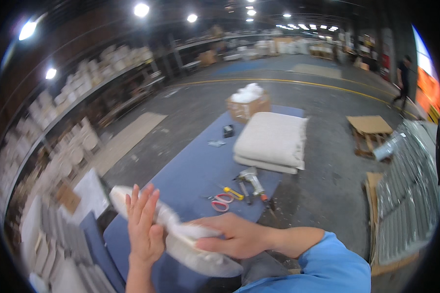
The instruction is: The person trims the edges of a white fabric-covered cushion using scissors. They rotate the cushion to cut along different sides and then fold the trimmed edges inward.
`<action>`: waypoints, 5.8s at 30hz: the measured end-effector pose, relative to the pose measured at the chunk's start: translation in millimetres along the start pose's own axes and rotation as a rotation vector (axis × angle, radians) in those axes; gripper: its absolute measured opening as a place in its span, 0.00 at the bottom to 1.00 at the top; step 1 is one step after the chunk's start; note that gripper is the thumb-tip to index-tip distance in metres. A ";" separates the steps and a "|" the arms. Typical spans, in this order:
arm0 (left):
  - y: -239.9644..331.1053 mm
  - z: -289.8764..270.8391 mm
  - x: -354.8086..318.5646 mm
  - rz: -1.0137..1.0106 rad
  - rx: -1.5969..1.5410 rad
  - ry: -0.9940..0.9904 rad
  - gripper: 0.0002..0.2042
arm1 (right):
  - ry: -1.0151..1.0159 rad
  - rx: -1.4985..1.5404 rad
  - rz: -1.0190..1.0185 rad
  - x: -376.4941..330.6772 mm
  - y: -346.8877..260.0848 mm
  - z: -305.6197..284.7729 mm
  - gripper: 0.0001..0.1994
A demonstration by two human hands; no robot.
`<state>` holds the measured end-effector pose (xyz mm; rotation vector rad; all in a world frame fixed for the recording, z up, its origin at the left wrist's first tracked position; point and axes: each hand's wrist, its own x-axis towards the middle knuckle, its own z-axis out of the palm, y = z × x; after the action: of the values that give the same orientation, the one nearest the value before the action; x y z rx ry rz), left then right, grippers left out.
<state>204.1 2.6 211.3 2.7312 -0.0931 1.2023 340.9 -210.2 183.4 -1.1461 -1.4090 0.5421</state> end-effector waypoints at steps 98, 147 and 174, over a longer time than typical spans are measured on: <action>-70.6 -19.3 98.9 -0.381 -0.565 -0.688 0.04 | 0.182 1.056 0.937 95.2 -1.3 3.0 0.50; -88.0 130.3 53.3 -0.509 -1.878 -1.034 0.29 | 0.087 0.487 1.138 154.2 -19.5 9.7 0.37; -115.0 142.6 49.2 -0.510 -2.036 -0.994 0.26 | 0.116 0.392 0.631 133.7 23.7 30.1 0.27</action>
<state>354.7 92.5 139.2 0.9843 -0.3859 -0.5065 342.3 -76.2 220.6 -1.2620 -0.7721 1.1214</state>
